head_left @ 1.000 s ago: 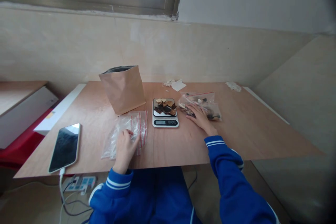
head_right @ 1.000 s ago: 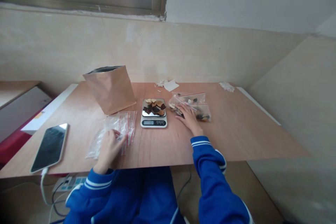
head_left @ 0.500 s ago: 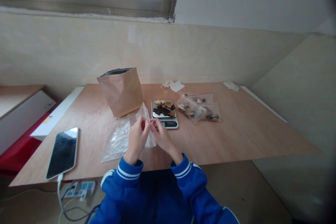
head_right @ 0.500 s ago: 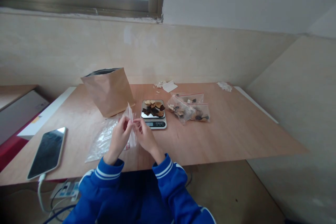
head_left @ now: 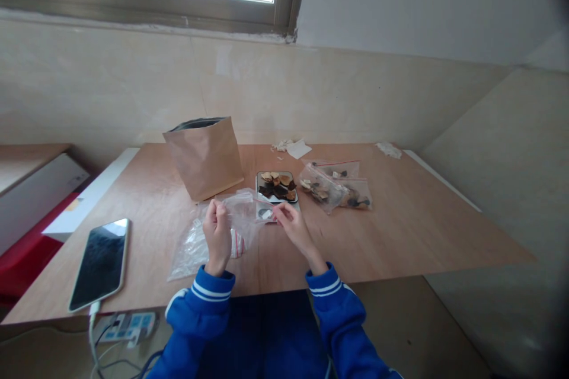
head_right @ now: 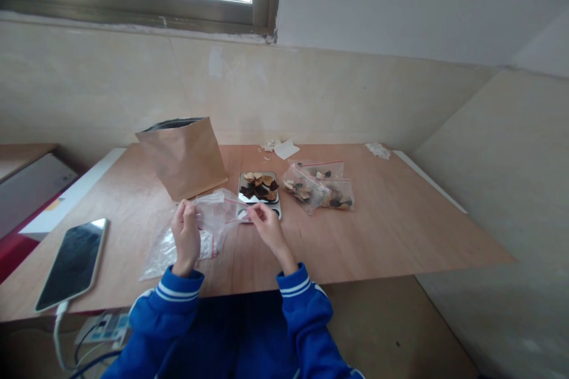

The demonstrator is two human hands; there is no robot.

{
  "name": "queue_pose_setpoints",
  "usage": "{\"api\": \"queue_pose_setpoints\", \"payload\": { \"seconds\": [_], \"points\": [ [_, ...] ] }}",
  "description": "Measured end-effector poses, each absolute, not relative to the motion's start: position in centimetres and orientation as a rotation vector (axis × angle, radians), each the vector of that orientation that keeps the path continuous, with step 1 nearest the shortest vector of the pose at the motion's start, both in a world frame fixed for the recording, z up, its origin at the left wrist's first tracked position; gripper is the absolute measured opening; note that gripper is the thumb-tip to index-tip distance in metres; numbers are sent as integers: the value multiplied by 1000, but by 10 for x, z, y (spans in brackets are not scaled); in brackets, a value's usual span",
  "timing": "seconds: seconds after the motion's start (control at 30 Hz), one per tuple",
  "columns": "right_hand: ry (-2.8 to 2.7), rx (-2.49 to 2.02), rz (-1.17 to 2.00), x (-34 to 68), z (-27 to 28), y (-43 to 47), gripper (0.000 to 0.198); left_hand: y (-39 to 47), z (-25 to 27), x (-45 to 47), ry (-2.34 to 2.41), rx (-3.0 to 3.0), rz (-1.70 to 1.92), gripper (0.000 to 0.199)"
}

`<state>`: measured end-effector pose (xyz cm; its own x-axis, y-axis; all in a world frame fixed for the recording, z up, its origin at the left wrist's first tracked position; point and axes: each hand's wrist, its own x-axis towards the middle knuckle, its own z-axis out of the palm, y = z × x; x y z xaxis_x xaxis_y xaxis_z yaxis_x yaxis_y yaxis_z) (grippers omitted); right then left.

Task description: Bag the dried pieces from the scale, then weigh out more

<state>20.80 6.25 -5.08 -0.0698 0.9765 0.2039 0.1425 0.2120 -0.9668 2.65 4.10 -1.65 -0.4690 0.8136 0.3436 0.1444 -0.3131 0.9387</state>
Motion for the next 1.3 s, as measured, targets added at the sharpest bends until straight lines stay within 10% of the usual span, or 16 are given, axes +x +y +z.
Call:
{"api": "queue_pose_setpoints", "payload": {
  "seconds": [0.57,1.3],
  "points": [
    [-1655,-1424,38,231,-94,140,63,103,-62,42,1515,1254,1748,28],
    [-1472,-1286,21,238,-70,126,22,97,-63,40,1374,1162,1785,35]
  ]
}}
